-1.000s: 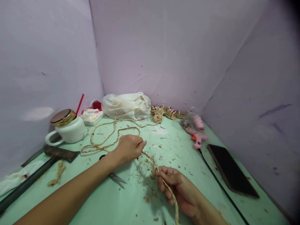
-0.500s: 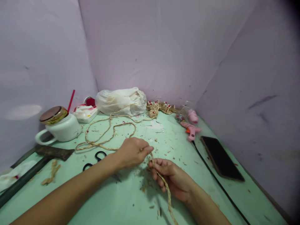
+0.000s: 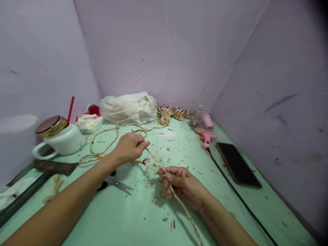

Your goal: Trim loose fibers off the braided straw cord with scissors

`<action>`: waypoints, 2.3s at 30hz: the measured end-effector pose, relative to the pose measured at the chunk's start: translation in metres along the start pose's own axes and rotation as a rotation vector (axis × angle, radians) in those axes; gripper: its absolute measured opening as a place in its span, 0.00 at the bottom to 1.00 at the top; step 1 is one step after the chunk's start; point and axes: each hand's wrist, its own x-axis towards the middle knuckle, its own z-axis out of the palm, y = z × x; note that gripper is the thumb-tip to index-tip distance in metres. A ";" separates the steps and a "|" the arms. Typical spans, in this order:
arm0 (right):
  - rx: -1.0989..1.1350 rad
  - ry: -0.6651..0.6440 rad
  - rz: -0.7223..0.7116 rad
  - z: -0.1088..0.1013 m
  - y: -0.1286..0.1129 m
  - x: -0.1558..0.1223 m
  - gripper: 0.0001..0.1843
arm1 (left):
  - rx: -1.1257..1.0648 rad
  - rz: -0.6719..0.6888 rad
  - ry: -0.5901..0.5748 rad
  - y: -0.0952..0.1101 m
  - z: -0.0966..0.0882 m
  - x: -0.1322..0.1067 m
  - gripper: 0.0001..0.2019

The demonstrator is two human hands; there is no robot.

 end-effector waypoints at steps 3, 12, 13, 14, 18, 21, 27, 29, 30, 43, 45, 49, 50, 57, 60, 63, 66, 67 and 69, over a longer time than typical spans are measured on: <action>-0.219 0.122 -0.003 0.004 0.009 0.003 0.11 | -0.005 0.042 0.081 0.010 -0.001 -0.004 0.17; -0.223 0.071 0.053 0.003 0.003 0.002 0.09 | 0.286 -0.010 0.109 -0.005 0.001 0.000 0.17; -0.178 0.028 0.065 0.001 0.000 0.001 0.10 | 0.334 -0.049 0.095 -0.012 0.001 0.003 0.17; -0.142 -0.005 0.071 -0.001 -0.003 0.000 0.11 | 0.372 -0.085 0.081 -0.019 0.000 0.005 0.17; -0.048 -0.066 0.100 -0.007 -0.003 0.000 0.10 | 0.481 -0.214 0.036 -0.036 -0.006 0.009 0.18; -0.023 -0.099 0.123 -0.009 -0.002 0.001 0.10 | 0.587 -0.317 0.061 -0.040 -0.014 0.009 0.20; 0.012 -0.120 0.135 -0.009 -0.006 -0.001 0.10 | 0.661 -0.614 0.163 -0.063 -0.029 0.012 0.23; 0.008 -0.124 0.138 -0.009 -0.008 -0.002 0.10 | 0.642 -0.766 0.194 -0.075 -0.032 0.013 0.24; -0.001 -0.127 0.141 -0.009 -0.009 -0.002 0.10 | 0.625 -0.828 0.199 -0.081 -0.033 0.013 0.25; -0.034 0.004 0.034 -0.007 -0.006 -0.002 0.10 | -0.049 -0.038 -0.278 0.006 0.005 0.000 0.17; -0.032 -0.007 0.028 -0.006 -0.006 -0.002 0.11 | -0.128 0.094 -0.394 0.022 0.013 -0.008 0.17; 0.003 -0.043 0.041 -0.006 -0.006 -0.002 0.11 | -0.061 0.063 -0.314 0.022 0.022 -0.014 0.18; 0.015 -0.054 0.050 -0.006 -0.006 -0.002 0.12 | -0.041 0.039 -0.274 0.018 0.022 -0.012 0.18; 0.040 -0.144 0.090 -0.010 -0.004 -0.004 0.13 | -0.024 -0.022 -0.216 -0.001 0.009 -0.002 0.17; 0.032 -0.168 0.085 -0.012 -0.004 -0.005 0.14 | 0.022 -0.045 -0.187 -0.004 0.002 0.000 0.18; 0.026 -0.161 0.085 -0.012 -0.005 -0.005 0.14 | 0.018 -0.055 -0.194 -0.007 -0.002 0.001 0.19; 0.011 -0.158 0.099 -0.011 -0.006 -0.005 0.13 | 0.009 -0.066 -0.195 -0.008 -0.002 0.001 0.19; 0.001 -0.153 0.103 -0.010 -0.006 -0.005 0.12 | 0.011 -0.067 -0.194 -0.008 -0.002 0.001 0.19; -0.019 -0.142 0.115 -0.009 -0.006 -0.005 0.13 | 0.020 -0.067 -0.186 -0.009 -0.002 0.001 0.19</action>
